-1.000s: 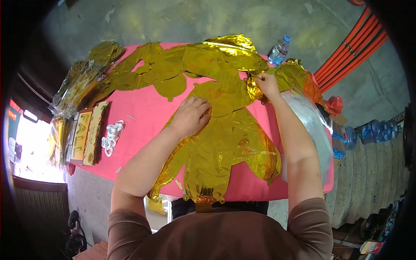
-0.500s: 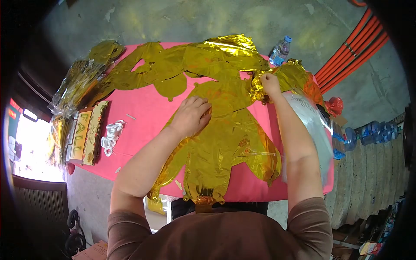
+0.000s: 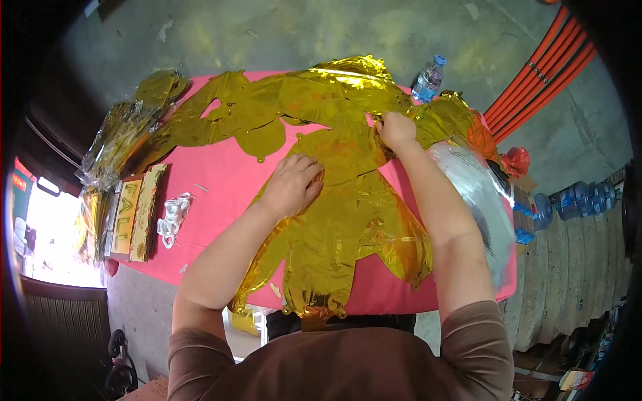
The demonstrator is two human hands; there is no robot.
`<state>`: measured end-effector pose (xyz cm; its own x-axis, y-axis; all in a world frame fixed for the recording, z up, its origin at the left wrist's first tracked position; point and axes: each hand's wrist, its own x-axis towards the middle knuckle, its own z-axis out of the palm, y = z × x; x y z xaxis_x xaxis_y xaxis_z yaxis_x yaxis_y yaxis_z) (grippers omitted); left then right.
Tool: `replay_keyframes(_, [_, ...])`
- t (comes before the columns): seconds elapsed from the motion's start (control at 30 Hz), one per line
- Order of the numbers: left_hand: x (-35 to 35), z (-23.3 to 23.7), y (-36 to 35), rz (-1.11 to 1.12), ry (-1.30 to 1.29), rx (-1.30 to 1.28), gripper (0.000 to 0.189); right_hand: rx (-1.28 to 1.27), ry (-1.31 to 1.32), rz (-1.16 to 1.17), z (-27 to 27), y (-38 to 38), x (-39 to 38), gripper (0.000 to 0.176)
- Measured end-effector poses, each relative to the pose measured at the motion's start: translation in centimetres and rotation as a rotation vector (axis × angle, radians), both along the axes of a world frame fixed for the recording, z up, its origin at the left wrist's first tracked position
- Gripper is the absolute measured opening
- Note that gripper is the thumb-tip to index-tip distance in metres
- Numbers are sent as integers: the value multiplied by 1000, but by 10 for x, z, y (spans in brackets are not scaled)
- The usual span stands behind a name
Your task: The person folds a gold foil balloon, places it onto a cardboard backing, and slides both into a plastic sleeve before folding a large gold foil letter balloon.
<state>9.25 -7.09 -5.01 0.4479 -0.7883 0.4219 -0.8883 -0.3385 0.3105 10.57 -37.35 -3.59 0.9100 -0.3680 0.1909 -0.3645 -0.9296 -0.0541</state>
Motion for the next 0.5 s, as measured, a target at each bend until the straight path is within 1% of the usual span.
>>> replay_keyframes(0.03, [1, 0, 0, 2, -10, -7, 34, -1, -4, 0, -3, -2, 2, 26])
replay_keyframes(0.1, [0, 0, 0, 2, 0, 0, 35, 155, -82, -107, -9, -4, 5, 28])
replay_keyframes(0.13, [0, 1, 0, 1, 11, 5, 35, 153, -80, -101, -10, -5, 7, 28])
replay_keyframes(0.2, [1, -1, 1, 0, 15, 6, 35, 265, -93, -181, -13, -10, 9, 34])
replay_keyframes(0.23, [2, -1, 0, -9, 17, 8, 35, 265, -92, -182, -16, -13, 10, 34])
replay_keyframes(0.33, [2, -3, 0, 2, -16, -7, 35, 296, -129, -178, -20, -25, 13, 38])
replay_keyframes(0.4, [3, -4, -1, -3, -18, -13, 35, 390, -180, -114, -18, -29, 10, 33])
replay_keyframes(0.43, [3, -4, 0, -9, -18, -17, 35, 391, -180, -113, -14, -30, 7, 33])
replay_keyframes(0.5, [3, -2, 0, -10, -7, -17, 35, 490, 3, 17, -2, -33, -3, 30])
